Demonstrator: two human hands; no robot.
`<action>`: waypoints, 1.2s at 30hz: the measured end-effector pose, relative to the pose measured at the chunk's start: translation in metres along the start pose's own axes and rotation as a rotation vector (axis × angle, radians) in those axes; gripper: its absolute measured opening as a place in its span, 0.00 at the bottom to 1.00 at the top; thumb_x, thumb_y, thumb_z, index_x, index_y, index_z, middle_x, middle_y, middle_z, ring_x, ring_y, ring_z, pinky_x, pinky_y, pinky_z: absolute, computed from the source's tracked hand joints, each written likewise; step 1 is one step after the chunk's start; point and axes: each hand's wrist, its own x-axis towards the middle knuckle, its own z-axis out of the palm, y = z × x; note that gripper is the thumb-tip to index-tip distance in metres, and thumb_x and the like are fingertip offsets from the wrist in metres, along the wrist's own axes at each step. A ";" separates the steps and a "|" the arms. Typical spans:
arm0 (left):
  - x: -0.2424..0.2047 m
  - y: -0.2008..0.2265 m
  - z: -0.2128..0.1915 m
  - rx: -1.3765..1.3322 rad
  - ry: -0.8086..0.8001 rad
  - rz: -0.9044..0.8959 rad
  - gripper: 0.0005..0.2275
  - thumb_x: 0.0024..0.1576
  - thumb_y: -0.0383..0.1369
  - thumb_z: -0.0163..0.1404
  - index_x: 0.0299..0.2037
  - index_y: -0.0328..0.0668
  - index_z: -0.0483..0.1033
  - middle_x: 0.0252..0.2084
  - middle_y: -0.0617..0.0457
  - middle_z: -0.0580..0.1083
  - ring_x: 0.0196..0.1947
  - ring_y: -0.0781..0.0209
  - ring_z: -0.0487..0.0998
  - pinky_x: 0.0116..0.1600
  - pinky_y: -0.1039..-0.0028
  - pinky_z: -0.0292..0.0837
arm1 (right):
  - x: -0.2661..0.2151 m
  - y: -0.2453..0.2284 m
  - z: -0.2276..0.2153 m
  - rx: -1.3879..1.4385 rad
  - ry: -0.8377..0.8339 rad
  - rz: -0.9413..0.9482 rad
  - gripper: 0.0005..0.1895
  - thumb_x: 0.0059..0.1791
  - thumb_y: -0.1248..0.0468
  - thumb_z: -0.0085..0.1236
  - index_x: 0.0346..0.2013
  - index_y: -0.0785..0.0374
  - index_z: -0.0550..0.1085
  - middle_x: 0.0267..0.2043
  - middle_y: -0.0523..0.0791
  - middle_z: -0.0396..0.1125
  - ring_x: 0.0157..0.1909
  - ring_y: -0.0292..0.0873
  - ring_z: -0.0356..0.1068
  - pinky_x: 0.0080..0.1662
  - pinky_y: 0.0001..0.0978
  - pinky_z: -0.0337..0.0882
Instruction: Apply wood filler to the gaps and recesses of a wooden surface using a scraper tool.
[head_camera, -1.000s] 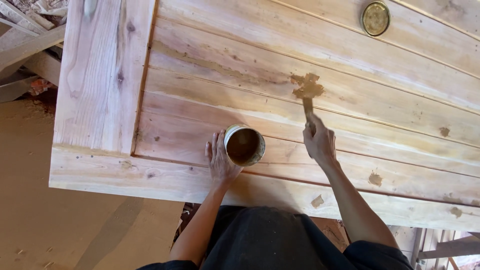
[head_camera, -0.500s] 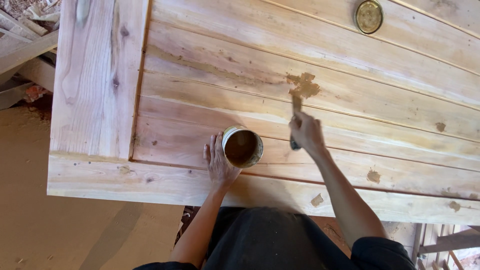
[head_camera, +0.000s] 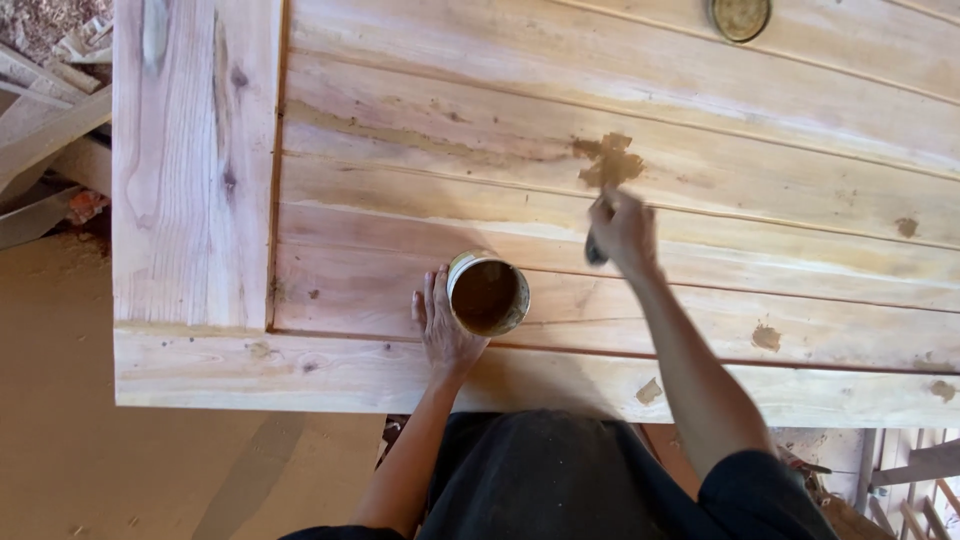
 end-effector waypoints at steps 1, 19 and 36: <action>0.000 -0.002 0.000 0.007 -0.005 -0.005 0.51 0.33 0.44 0.66 0.71 0.41 0.55 0.74 0.52 0.61 0.74 0.53 0.59 0.75 0.56 0.42 | 0.015 0.003 0.002 0.002 -0.009 0.002 0.18 0.49 0.51 0.47 0.47 0.51 0.79 0.38 0.58 0.74 0.49 0.65 0.72 0.50 0.63 0.70; 0.006 -0.003 -0.007 -0.023 0.052 -0.016 0.52 0.34 0.45 0.66 0.71 0.39 0.55 0.73 0.50 0.62 0.74 0.51 0.59 0.76 0.57 0.39 | -0.007 -0.031 0.012 -0.152 -0.201 -0.231 0.17 0.48 0.53 0.53 0.48 0.52 0.79 0.36 0.56 0.75 0.46 0.65 0.74 0.48 0.61 0.72; 0.003 -0.002 -0.037 -0.085 -0.226 -0.024 0.52 0.39 0.55 0.59 0.74 0.48 0.49 0.76 0.56 0.57 0.78 0.54 0.48 0.77 0.50 0.31 | -0.163 0.032 -0.011 0.963 -0.148 -0.018 0.28 0.55 0.61 0.48 0.70 0.62 0.64 0.30 0.56 0.68 0.24 0.45 0.72 0.24 0.32 0.73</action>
